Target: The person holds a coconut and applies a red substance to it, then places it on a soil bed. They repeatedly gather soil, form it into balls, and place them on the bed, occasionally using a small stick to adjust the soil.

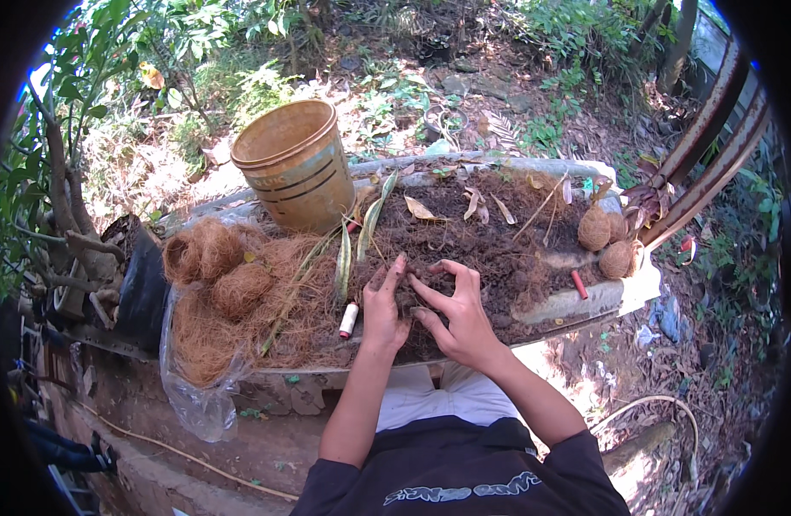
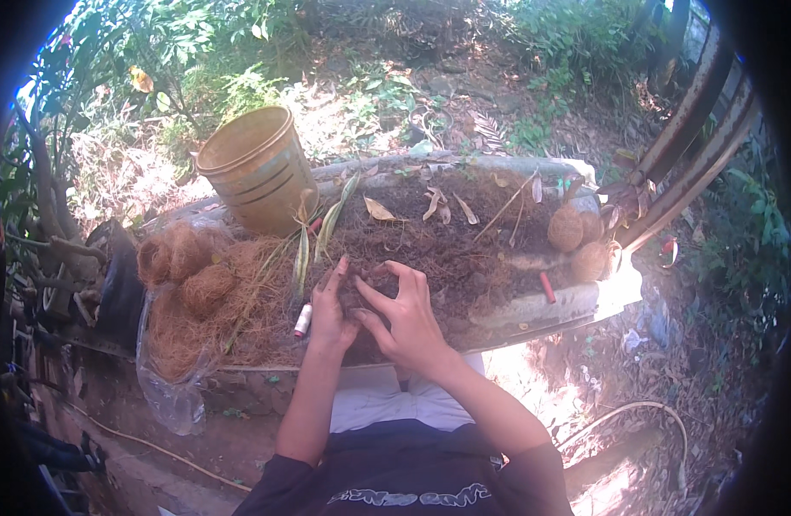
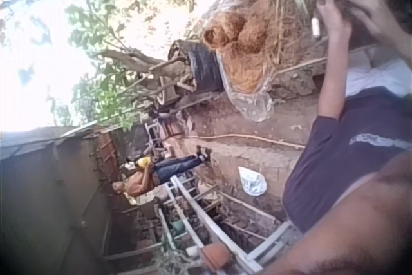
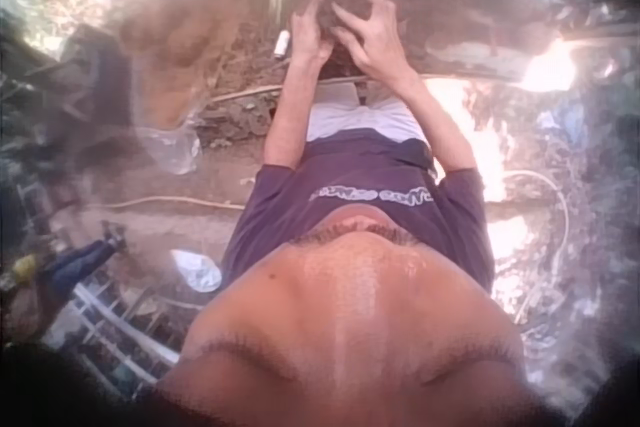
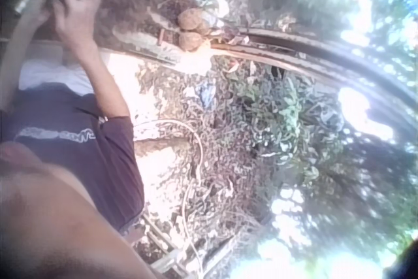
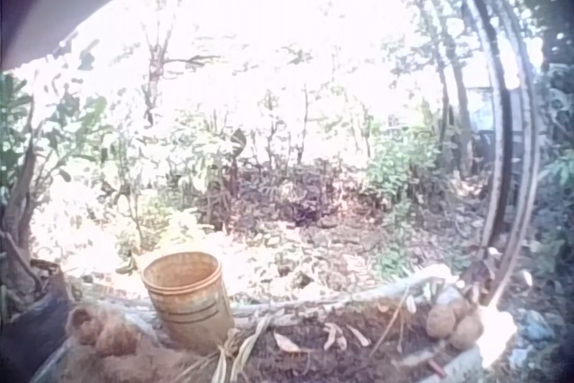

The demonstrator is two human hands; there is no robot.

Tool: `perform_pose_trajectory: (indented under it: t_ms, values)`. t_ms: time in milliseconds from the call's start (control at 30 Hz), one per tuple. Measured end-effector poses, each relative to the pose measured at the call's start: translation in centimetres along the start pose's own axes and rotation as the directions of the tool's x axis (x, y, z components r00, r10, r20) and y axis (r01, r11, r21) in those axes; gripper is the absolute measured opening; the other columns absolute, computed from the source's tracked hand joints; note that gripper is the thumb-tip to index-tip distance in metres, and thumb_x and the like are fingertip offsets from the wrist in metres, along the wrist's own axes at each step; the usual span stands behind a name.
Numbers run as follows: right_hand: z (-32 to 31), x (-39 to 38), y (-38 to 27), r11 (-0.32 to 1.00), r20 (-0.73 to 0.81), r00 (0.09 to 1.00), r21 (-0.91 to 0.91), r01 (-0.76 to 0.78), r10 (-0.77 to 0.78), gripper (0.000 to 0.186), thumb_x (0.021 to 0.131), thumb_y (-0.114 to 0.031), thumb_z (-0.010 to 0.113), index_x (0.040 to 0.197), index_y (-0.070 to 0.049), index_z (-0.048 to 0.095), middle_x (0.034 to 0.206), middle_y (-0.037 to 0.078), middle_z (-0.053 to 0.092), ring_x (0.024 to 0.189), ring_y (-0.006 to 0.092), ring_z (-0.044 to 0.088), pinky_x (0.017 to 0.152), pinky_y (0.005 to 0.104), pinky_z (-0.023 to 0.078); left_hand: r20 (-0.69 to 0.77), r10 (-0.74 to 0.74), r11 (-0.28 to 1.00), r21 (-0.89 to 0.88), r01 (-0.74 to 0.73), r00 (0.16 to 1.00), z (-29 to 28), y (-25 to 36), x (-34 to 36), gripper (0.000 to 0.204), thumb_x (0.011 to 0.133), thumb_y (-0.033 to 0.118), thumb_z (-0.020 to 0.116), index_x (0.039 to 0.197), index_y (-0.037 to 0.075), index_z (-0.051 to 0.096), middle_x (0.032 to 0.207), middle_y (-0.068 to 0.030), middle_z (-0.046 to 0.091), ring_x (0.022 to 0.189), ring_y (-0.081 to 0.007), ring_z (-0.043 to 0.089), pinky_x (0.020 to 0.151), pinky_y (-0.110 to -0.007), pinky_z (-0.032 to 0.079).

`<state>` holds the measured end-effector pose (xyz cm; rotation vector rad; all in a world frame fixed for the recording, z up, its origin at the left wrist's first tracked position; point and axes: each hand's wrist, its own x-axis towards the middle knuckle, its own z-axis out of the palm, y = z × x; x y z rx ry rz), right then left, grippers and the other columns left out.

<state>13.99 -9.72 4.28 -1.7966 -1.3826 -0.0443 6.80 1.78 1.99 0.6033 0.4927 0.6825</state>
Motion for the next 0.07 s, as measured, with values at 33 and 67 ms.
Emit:
perform_pose_trajectory:
  t_ms: [33, 67]
  values:
    - [-0.15, -0.06, 0.24, 1.0, 0.024, 1.0, 0.024, 0.0, -0.001, 0.037, 0.079, -0.019, 0.064, 0.114, -0.007, 0.062, 0.121, 0.015, 0.044, 0.112, 0.033, 0.039, 0.096, 0.0456, 0.033, -0.009, 0.0, 1.0, -0.014, 0.0, 1.0, -0.02, -0.06, 0.03, 0.019, 0.088, 0.014, 0.061, 0.102, 0.002, 0.06, 0.094, -0.0075, 0.064, 0.083, -0.015, 0.063, 0.073, -0.029, 0.053]
    - [-0.29, -0.05, 0.39, 1.0, 0.029, 1.0, 0.03, -0.007, 0.006, 0.038, 0.08, -0.02, 0.064, 0.115, -0.007, 0.062, 0.123, 0.015, 0.043, 0.114, 0.0334, 0.038, 0.097, 0.0453, 0.032, -0.012, -0.002, 1.0, -0.012, 0.002, 1.0, -0.07, -0.04, -0.08, 0.019, 0.088, 0.014, 0.061, 0.102, 0.002, 0.06, 0.094, -0.0075, 0.064, 0.083, -0.015, 0.063, 0.073, -0.029, 0.053]
